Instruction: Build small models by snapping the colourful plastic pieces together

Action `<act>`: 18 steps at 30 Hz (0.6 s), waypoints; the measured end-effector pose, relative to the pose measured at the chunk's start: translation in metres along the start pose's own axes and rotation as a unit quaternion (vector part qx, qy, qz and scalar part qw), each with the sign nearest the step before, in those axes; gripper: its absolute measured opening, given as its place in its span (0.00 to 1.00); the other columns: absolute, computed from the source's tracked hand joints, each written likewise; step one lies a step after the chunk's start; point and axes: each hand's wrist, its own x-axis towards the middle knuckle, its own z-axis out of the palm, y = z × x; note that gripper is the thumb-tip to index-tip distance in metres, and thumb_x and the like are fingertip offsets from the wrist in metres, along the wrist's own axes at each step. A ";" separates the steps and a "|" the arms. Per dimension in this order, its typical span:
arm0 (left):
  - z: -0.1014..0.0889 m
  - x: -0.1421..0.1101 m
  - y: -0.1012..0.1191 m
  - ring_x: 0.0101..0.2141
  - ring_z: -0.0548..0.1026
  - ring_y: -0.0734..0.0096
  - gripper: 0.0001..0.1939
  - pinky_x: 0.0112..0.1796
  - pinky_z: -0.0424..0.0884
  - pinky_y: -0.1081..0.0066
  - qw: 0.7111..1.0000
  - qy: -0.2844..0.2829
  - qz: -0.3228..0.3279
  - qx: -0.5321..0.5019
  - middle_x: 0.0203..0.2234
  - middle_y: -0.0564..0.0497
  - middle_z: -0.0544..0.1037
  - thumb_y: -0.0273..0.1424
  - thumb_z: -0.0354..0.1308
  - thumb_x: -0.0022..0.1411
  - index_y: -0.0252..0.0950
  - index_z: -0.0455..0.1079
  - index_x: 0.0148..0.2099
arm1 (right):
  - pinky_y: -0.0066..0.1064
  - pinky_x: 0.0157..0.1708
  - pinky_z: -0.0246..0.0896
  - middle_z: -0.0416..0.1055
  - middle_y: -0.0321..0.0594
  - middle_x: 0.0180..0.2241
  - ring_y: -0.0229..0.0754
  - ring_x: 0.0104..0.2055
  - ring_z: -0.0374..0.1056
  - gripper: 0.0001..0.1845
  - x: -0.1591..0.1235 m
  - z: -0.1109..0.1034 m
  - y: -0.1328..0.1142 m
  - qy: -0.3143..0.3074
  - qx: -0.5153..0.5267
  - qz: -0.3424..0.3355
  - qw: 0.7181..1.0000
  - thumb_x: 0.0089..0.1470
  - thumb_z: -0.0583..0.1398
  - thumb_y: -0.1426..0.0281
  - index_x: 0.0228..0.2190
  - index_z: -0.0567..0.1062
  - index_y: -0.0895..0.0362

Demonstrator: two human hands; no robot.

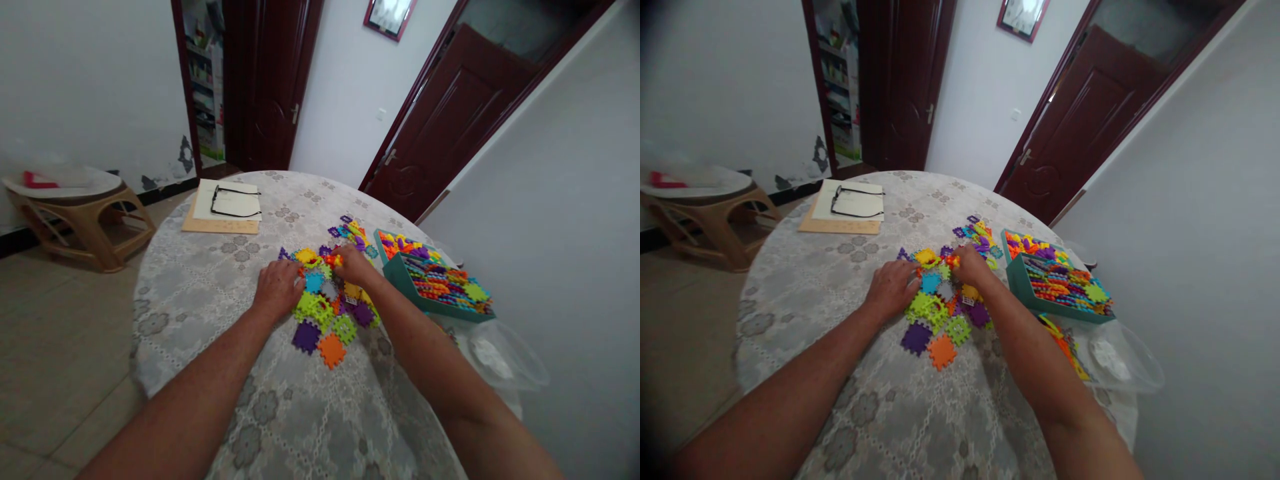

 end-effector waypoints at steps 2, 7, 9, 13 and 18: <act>0.000 0.000 0.000 0.54 0.72 0.52 0.18 0.53 0.66 0.55 1.000 -0.001 0.001 0.001 0.53 0.45 0.78 0.37 0.56 0.69 0.42 0.74 0.58 | 0.34 0.56 0.64 0.76 0.48 0.54 0.49 0.56 0.72 0.24 0.000 -0.001 -0.006 -0.019 -0.014 0.011 1.000 0.54 0.64 0.74 0.53 0.78 0.56; -0.003 0.001 0.002 0.53 0.72 0.52 0.17 0.53 0.66 0.55 1.000 -0.015 -0.001 0.006 0.52 0.45 0.79 0.37 0.56 0.69 0.43 0.74 0.57 | 0.32 0.48 0.67 0.80 0.46 0.48 0.49 0.49 0.75 0.20 0.001 -0.005 -0.009 -0.032 -0.018 0.039 0.999 0.57 0.64 0.69 0.52 0.78 0.56; -0.005 0.002 0.002 0.53 0.73 0.53 0.17 0.53 0.67 0.56 1.000 -0.021 -0.003 0.010 0.52 0.45 0.79 0.37 0.56 0.69 0.43 0.74 0.57 | 0.32 0.45 0.67 0.81 0.46 0.46 0.49 0.46 0.76 0.20 0.001 -0.005 -0.010 -0.031 -0.018 0.050 0.998 0.58 0.65 0.67 0.52 0.77 0.56; -0.007 0.003 0.002 0.53 0.73 0.52 0.17 0.52 0.68 0.56 1.000 -0.025 -0.002 0.014 0.52 0.45 0.79 0.37 0.55 0.69 0.42 0.74 0.57 | 0.32 0.47 0.67 0.80 0.46 0.50 0.49 0.49 0.76 0.24 0.000 -0.003 -0.009 -0.019 -0.017 0.057 0.998 0.58 0.65 0.66 0.55 0.75 0.55; -0.007 0.005 0.001 0.53 0.74 0.53 0.17 0.52 0.69 0.56 0.999 -0.028 0.006 0.023 0.53 0.45 0.79 0.37 0.54 0.70 0.42 0.75 0.56 | 0.32 0.47 0.67 0.80 0.46 0.50 0.49 0.50 0.76 0.21 -0.003 -0.003 -0.006 -0.005 -0.019 0.054 0.998 0.58 0.65 0.65 0.54 0.76 0.54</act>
